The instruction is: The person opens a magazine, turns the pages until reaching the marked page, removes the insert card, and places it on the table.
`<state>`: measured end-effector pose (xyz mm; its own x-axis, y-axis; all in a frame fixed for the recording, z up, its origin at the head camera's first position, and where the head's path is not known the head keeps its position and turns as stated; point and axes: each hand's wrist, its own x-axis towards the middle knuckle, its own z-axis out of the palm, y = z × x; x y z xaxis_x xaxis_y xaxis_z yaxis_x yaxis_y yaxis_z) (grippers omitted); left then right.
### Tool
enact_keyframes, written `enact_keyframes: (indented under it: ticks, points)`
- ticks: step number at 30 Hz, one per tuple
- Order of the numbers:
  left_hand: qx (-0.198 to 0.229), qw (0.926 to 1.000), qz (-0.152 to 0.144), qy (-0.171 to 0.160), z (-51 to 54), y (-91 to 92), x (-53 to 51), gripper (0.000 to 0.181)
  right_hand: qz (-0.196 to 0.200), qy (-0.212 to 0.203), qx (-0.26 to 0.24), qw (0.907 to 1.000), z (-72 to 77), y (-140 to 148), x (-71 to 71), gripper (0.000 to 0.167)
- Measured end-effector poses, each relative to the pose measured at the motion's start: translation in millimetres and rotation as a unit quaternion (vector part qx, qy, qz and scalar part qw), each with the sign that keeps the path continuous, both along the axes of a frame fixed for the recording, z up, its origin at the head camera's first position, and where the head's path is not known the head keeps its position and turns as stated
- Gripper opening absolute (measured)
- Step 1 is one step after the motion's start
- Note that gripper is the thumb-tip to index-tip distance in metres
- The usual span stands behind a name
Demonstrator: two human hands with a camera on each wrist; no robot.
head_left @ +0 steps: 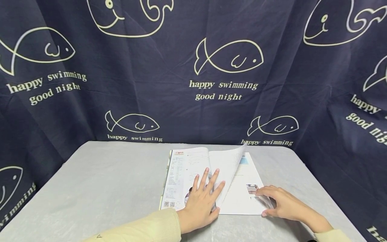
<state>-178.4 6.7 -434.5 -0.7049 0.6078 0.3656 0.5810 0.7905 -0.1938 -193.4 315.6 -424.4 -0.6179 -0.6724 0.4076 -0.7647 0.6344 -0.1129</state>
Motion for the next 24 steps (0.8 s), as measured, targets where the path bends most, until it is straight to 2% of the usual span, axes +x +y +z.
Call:
enact_keyframes:
  ticks: [5, 14, 18, 24]
  points:
    - [-0.010, 0.9998, -0.009, -0.012, 0.1, -0.6, -0.3, 0.069, 0.016, -0.001, -0.008, 0.9998, 0.3, -0.1, -1.1, 0.045]
    - [0.005, 0.9988, -0.034, -0.034, -1.1, -1.7, -0.7, 0.060, 0.013, -0.027, -0.016, 0.9994, 2.7, 1.2, -2.6, 0.037]
    - [0.011, 0.9983, -0.035, -0.045, -0.9, -2.3, 0.2, 0.056, 0.013, -0.021, -0.016, 0.9996, 2.3, 1.2, -4.0, 0.036]
    - [0.005, 0.9961, -0.028, -0.083, 0.5, -2.6, 0.2, 0.055, 0.010, -0.023, -0.014, 0.9996, 3.3, 1.4, -3.9, 0.035]
